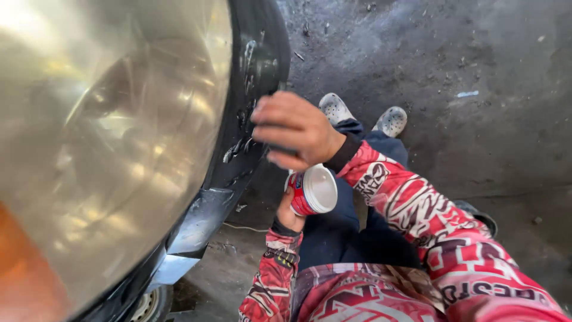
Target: The person scoops a white paste from a container and applies it by hand to the front bumper and headlight area of a black car. They then use a green power polisher with a buffing pad to smooth the paste over the vehicle's surface.
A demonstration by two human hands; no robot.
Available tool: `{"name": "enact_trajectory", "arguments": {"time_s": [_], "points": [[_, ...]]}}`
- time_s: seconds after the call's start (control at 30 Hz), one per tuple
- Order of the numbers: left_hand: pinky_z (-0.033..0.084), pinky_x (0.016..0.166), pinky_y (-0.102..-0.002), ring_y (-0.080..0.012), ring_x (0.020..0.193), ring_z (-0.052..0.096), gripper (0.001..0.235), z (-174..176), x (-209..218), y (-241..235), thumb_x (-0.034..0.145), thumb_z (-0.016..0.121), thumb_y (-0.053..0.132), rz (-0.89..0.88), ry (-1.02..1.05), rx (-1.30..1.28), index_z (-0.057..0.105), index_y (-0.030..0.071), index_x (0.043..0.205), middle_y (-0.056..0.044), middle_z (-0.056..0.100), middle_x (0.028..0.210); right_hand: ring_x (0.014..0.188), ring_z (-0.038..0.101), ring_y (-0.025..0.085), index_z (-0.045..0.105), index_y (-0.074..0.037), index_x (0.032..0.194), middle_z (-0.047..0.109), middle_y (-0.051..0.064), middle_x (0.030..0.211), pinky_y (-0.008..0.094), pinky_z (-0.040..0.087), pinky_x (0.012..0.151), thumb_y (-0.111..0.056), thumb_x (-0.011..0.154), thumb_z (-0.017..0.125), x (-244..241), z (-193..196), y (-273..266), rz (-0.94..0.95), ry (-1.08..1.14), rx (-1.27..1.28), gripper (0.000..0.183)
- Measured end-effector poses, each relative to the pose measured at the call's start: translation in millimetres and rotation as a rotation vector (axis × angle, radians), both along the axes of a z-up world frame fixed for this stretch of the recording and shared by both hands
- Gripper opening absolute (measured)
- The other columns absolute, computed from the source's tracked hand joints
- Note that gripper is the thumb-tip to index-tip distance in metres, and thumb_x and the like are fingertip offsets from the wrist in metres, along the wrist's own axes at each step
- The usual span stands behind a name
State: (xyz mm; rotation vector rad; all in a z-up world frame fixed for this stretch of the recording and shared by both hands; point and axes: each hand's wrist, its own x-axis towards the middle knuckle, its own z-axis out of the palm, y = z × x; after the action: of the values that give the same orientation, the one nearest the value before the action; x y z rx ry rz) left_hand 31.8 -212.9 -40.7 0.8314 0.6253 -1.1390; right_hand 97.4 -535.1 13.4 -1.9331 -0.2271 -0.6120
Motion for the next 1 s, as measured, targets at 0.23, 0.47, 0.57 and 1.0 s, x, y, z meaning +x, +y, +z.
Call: {"name": "enact_trajectory", "arguments": {"time_s": [0.23, 0.47, 0.57, 1.0], "points": [[0.034, 0.123, -0.049, -0.0311, 0.147, 0.043, 0.070, -19, 6, 4, 0.100, 0.058, 0.036, -0.055, -0.027, 0.180, 0.035, 0.005, 0.158, -0.013, 0.045, 0.158, 0.140, 0.056, 0.031, 0.067, -0.010, 0.134, 0.059, 0.010, 0.145, 0.051, 0.040, 0.124, -0.025, 0.095, 0.075, -21, -21, 46, -0.141, 0.058, 0.144, 0.043], [0.033, 0.122, -0.050, -0.0341, 0.146, 0.043, 0.065, -12, 24, -52, 0.104, 0.051, 0.036, -0.078, 0.006, 0.116, 0.035, 0.002, 0.157, -0.017, 0.045, 0.157, 0.142, 0.051, 0.031, 0.055, -0.003, 0.144, 0.054, 0.014, 0.149, 0.041, 0.038, 0.124, -0.030, 0.097, 0.065, 10, -22, -7, -0.511, 0.266, 0.793, 0.055], [0.033, 0.123, -0.050, -0.0342, 0.146, 0.043, 0.066, -16, 19, -73, 0.103, 0.053, 0.036, -0.076, -0.008, 0.127, 0.035, 0.003, 0.157, -0.017, 0.045, 0.157, 0.144, 0.050, 0.031, 0.054, -0.005, 0.146, 0.053, 0.014, 0.150, 0.041, 0.037, 0.124, -0.029, 0.100, 0.062, 30, -33, -28, -0.504, 0.303, 0.994, 0.053], [0.040, 0.119, -0.046, -0.0297, 0.139, 0.052, 0.063, -34, -9, -159, 0.096, 0.063, 0.022, 0.001, 0.026, 0.106, 0.043, 0.004, 0.153, -0.012, 0.055, 0.151, 0.141, 0.051, 0.032, 0.061, -0.006, 0.141, 0.052, 0.011, 0.153, 0.044, 0.041, 0.123, -0.035, 0.106, 0.067, 72, -3, -126, -0.062, 0.125, 0.535, 0.046]]}}
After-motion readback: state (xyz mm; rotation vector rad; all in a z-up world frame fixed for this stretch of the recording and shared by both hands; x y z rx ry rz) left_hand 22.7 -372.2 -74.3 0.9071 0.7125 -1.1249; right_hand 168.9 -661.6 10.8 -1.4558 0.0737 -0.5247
